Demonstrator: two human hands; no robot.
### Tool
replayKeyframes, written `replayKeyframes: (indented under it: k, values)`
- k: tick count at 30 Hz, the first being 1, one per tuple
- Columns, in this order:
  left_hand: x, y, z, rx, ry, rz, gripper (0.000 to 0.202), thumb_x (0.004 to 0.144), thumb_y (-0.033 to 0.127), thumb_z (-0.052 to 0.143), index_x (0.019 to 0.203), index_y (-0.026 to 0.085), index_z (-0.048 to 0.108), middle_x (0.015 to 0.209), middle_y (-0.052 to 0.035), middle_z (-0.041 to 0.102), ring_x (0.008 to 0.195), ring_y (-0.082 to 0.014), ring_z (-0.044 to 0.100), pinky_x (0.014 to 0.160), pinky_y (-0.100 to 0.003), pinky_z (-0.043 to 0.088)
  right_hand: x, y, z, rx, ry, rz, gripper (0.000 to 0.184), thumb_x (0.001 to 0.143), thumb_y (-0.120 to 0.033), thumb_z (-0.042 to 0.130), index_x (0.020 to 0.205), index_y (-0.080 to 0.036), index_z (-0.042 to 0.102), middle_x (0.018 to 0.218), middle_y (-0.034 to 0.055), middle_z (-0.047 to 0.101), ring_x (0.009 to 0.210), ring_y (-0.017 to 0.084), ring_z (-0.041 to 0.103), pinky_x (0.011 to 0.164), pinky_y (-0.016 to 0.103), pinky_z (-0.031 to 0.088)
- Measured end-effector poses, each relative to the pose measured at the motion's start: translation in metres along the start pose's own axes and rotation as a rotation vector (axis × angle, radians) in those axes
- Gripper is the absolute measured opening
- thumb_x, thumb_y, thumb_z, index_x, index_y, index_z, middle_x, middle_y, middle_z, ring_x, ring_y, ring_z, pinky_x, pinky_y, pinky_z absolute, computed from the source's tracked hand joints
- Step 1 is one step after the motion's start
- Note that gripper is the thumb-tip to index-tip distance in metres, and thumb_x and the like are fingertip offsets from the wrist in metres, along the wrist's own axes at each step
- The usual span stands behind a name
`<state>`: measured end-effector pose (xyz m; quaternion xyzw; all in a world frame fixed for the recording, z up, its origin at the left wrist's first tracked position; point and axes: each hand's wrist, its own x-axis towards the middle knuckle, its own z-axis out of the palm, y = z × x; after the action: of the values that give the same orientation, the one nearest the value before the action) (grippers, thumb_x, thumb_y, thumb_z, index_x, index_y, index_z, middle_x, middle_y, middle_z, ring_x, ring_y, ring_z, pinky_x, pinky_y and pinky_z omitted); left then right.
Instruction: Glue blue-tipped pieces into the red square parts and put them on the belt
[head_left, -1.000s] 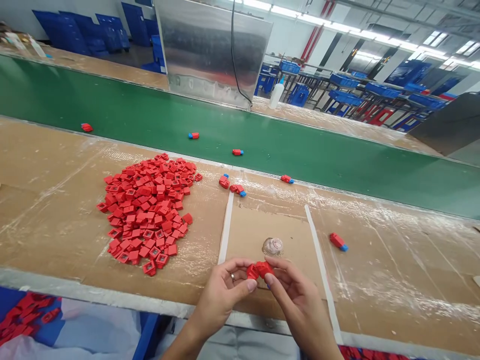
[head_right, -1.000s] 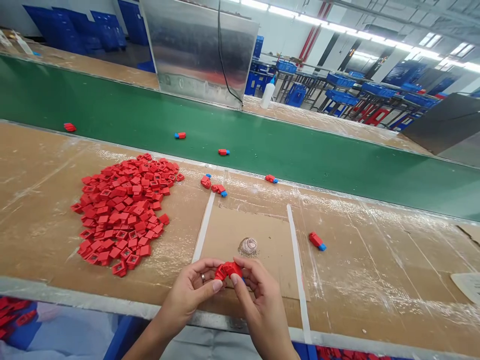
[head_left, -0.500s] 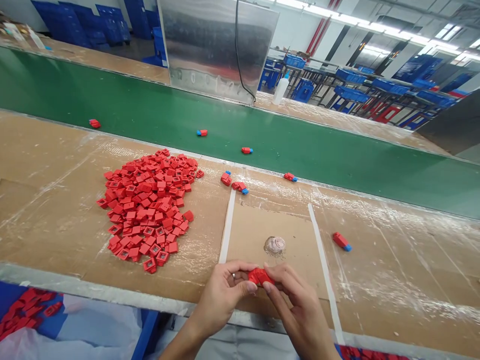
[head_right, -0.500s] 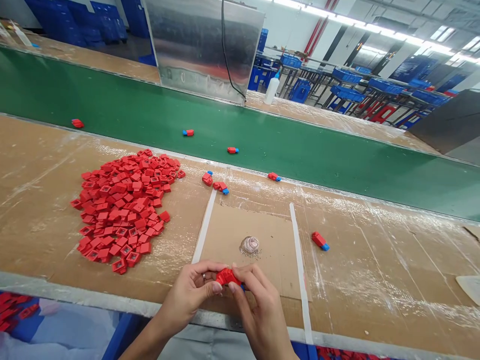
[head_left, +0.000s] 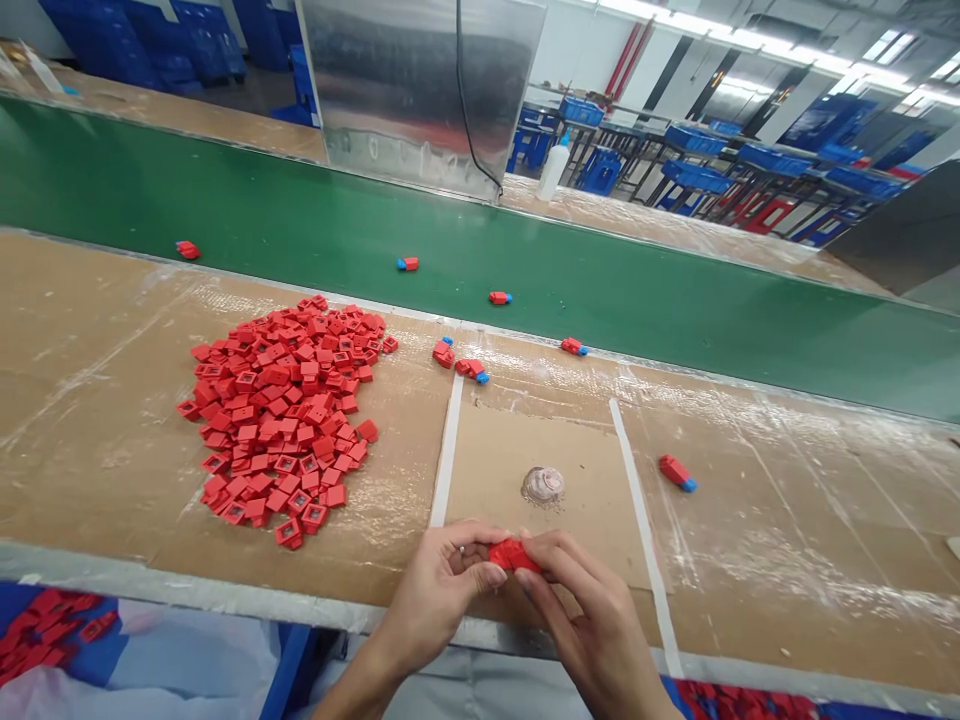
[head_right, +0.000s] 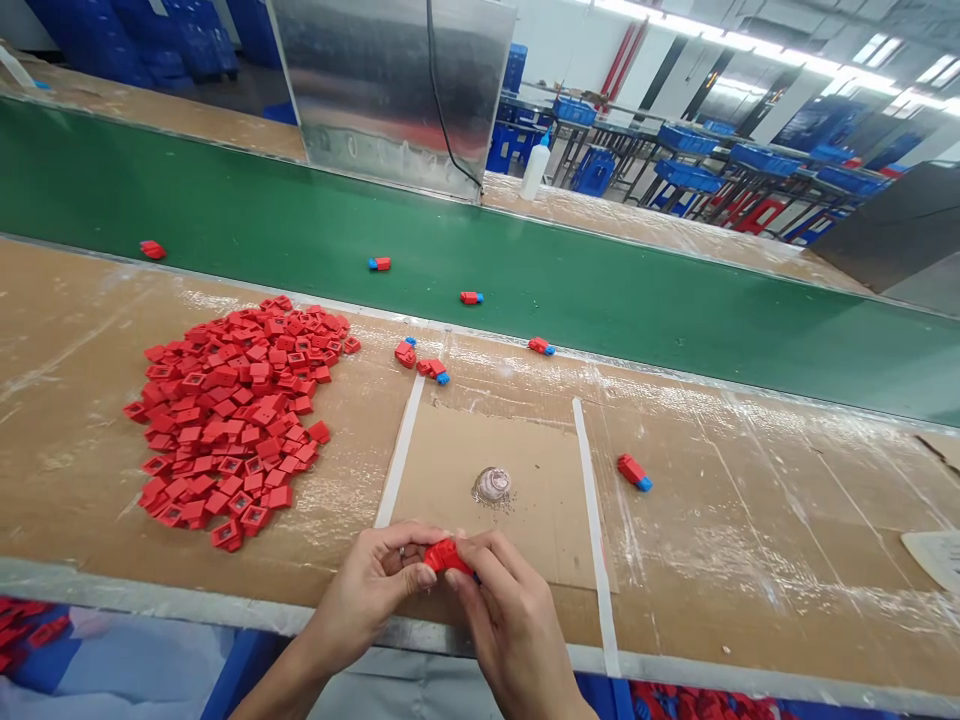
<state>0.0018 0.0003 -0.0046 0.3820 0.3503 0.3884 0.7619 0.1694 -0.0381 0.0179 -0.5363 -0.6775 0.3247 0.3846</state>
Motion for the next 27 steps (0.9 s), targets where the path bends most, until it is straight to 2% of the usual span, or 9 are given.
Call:
replayKeyframes:
  k: [4, 7, 9, 11, 14, 19, 23, 27]
  values:
    - [0.003, 0.002, 0.003, -0.003, -0.027, -0.031, 0.033, 0.076, 0.027, 0.078, 0.106, 0.016, 0.073, 0.097, -0.0097, 0.075, 0.093, -0.0233, 0.065, 0.087, -0.033, 0.048, 0.002, 0.004, -0.004, 0.15, 0.034, 0.119, 0.018, 0.095, -0.03, 0.058, 0.106, -0.021, 0.069, 0.102, 0.0099, 0.069, 0.09, 0.022, 0.068, 0.075, 0.029, 0.059]
    - [0.005, 0.003, 0.006, 0.023, -0.03, -0.073, 0.046, 0.074, 0.028, 0.08, 0.116, 0.016, 0.067, 0.099, -0.0093, 0.072, 0.094, -0.0227, 0.064, 0.087, -0.034, 0.048, 0.0, 0.008, -0.006, 0.351, 0.084, 0.254, 0.026, 0.091, -0.036, 0.064, 0.11, -0.019, 0.068, 0.101, 0.0119, 0.072, 0.089, 0.025, 0.071, 0.08, 0.037, 0.061]
    - [0.006, 0.003, 0.007, 0.084, -0.015, -0.074, 0.046, 0.076, 0.03, 0.078, 0.119, 0.017, 0.066, 0.095, -0.0077, 0.07, 0.088, -0.0205, 0.063, 0.083, -0.032, 0.049, -0.002, 0.01, -0.007, 0.408, 0.142, 0.294, 0.03, 0.089, -0.038, 0.067, 0.11, -0.018, 0.068, 0.099, 0.0121, 0.073, 0.088, 0.026, 0.072, 0.081, 0.04, 0.061]
    - [0.006, 0.003, 0.008, 0.149, -0.028, -0.058, 0.04, 0.081, 0.034, 0.073, 0.117, 0.017, 0.067, 0.083, -0.0041, 0.067, 0.077, -0.0167, 0.06, 0.073, -0.028, 0.048, -0.003, 0.01, -0.008, 0.387, 0.173, 0.276, 0.029, 0.088, -0.037, 0.068, 0.11, -0.019, 0.069, 0.099, 0.0114, 0.073, 0.088, 0.025, 0.072, 0.08, 0.039, 0.061]
    - [0.007, 0.004, 0.008, 0.176, -0.077, -0.047, 0.035, 0.084, 0.036, 0.068, 0.113, 0.015, 0.069, 0.07, 0.0001, 0.06, 0.064, -0.0128, 0.053, 0.062, -0.024, 0.043, -0.003, 0.01, -0.011, 0.25, 0.144, 0.174, 0.021, 0.09, -0.031, 0.066, 0.108, -0.022, 0.071, 0.103, 0.0096, 0.071, 0.091, 0.023, 0.07, 0.079, 0.033, 0.06]
    - [0.005, 0.007, 0.009, 0.205, -0.101, -0.093, 0.024, 0.086, 0.033, 0.065, 0.1, 0.014, 0.072, 0.068, -0.0001, 0.059, 0.059, -0.0117, 0.051, 0.058, -0.023, 0.04, 0.0, 0.005, -0.015, 0.015, 0.073, 0.007, 0.018, 0.094, -0.024, 0.059, 0.108, -0.024, 0.071, 0.097, 0.0075, 0.069, 0.088, 0.02, 0.067, 0.076, 0.027, 0.057]
    - [0.004, 0.009, 0.007, 0.246, -0.099, -0.088, 0.022, 0.087, 0.034, 0.063, 0.092, 0.014, 0.071, 0.067, -0.0007, 0.058, 0.056, -0.0114, 0.051, 0.055, -0.022, 0.039, 0.005, 0.003, -0.016, -0.037, 0.003, -0.053, 0.019, 0.097, -0.023, 0.053, 0.105, -0.024, 0.07, 0.092, 0.0064, 0.067, 0.084, 0.018, 0.067, 0.073, 0.025, 0.055]
    - [0.003, 0.007, 0.005, 0.246, -0.085, -0.077, 0.022, 0.089, 0.032, 0.061, 0.095, 0.014, 0.071, 0.067, -0.0005, 0.058, 0.056, -0.0106, 0.051, 0.054, -0.021, 0.037, 0.012, 0.005, -0.015, -0.064, -0.036, -0.086, 0.019, 0.098, -0.022, 0.051, 0.104, -0.023, 0.068, 0.097, 0.0076, 0.068, 0.086, 0.018, 0.067, 0.074, 0.025, 0.055]
